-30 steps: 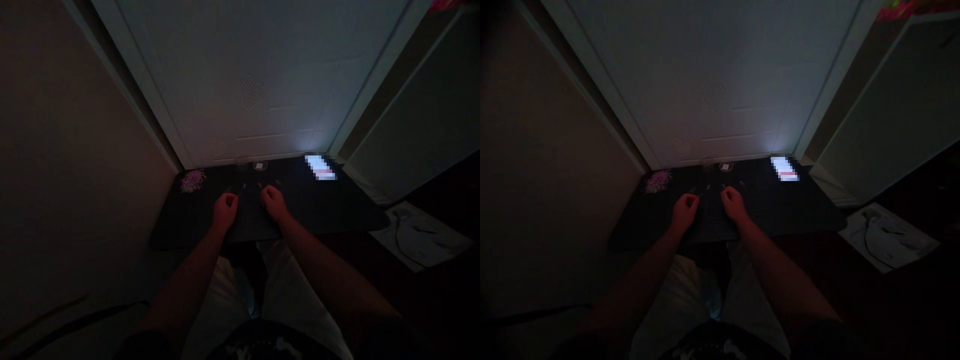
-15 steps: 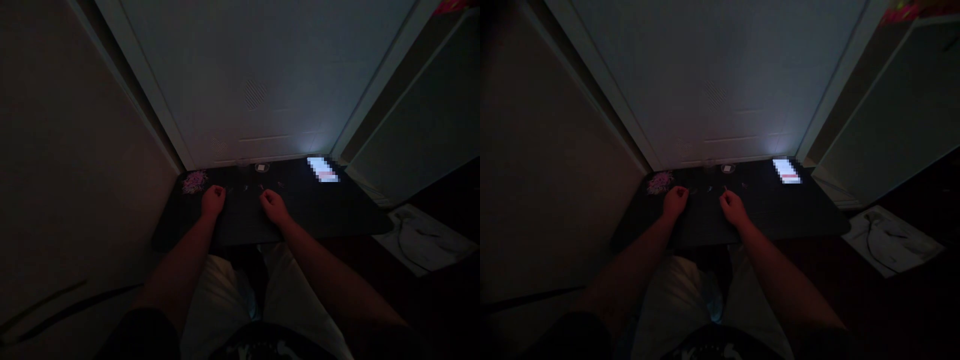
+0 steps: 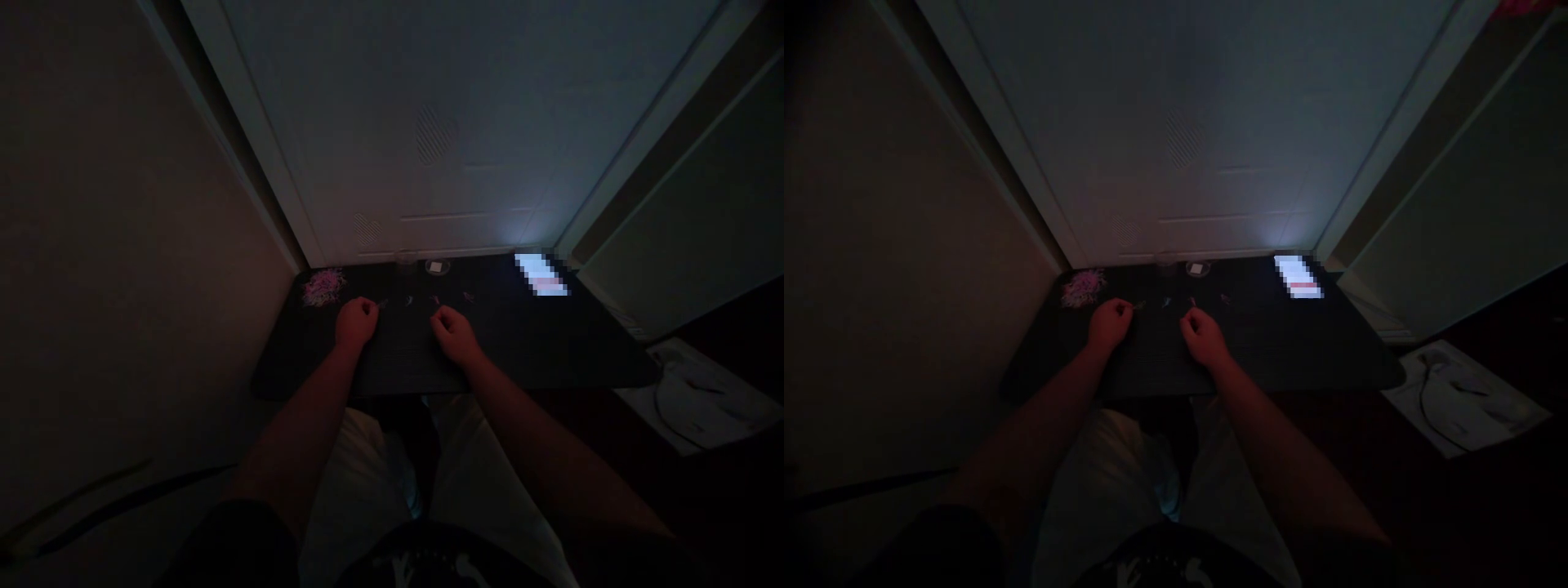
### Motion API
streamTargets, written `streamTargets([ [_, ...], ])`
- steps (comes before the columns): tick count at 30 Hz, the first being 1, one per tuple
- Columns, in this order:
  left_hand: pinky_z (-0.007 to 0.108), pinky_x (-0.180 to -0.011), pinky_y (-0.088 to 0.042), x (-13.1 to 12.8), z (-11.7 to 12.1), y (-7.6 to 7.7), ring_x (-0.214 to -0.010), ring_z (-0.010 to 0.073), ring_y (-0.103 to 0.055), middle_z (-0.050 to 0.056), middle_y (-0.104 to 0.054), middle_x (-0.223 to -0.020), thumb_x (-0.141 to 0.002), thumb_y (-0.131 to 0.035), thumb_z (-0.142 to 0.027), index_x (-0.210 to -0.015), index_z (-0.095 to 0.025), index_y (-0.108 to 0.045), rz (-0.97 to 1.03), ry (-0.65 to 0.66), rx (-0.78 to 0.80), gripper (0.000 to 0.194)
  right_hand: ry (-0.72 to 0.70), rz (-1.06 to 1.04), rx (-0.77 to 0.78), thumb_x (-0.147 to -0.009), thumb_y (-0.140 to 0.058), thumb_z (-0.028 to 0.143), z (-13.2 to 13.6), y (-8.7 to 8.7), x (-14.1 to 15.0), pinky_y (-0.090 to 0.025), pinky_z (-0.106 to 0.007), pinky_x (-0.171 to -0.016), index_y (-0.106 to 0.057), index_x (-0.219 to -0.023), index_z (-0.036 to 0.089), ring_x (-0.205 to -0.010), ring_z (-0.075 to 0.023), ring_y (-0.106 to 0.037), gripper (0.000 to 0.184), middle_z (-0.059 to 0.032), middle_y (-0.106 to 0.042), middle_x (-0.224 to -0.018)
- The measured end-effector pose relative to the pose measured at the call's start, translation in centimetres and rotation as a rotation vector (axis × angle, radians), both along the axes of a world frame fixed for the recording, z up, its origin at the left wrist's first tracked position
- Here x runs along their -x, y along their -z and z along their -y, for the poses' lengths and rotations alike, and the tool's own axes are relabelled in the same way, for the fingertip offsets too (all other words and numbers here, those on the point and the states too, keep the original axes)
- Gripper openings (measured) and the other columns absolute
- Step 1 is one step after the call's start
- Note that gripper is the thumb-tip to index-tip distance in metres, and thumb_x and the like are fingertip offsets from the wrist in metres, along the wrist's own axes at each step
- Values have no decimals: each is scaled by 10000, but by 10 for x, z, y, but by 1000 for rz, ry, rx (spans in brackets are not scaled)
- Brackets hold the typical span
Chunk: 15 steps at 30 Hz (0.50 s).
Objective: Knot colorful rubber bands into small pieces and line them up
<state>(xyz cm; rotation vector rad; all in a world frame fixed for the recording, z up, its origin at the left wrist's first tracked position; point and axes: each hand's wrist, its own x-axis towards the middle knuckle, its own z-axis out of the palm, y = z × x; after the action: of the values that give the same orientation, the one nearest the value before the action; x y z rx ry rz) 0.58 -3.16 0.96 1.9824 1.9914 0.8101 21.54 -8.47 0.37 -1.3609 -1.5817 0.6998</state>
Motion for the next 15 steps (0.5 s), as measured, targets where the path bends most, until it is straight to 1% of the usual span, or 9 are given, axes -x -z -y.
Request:
streamTargets([
  [8, 268, -790, -450, 3, 0, 3, -841, 155, -600, 38, -674, -895, -765, -515, -225, -904, -186, -650, 11, -4, -43, 197, -12, -8, 5, -779, -462, 347, 0, 0, 0, -307, -250, -524, -416, -630, 206, -545, -114, -400, 210, 33, -418, -566],
  [12, 278, -771, -451, 3, 0, 3, -819, 164, -599, 49, -673, -852, -781, -522, -295, -861, -176, -655, -10, 1, -56, 195, -12, 15, -5, -780, -460, 344, 0, 1, 0, -303, -250, -526, -418, -631, 206, -550, -117, -397, 208, 31, -424, -568],
  [15, 279, -759, -450, 3, -1, 3, -810, 168, -601, 50, -676, -838, -801, -503, -360, -835, -184, -665, -32, 8, -44, 241, -8, 15, 0, -783, -460, 346, -1, 1, 0, -307, -252, -534, -422, -638, 205, -552, -115, -396, 206, 33, -421, -576],
])
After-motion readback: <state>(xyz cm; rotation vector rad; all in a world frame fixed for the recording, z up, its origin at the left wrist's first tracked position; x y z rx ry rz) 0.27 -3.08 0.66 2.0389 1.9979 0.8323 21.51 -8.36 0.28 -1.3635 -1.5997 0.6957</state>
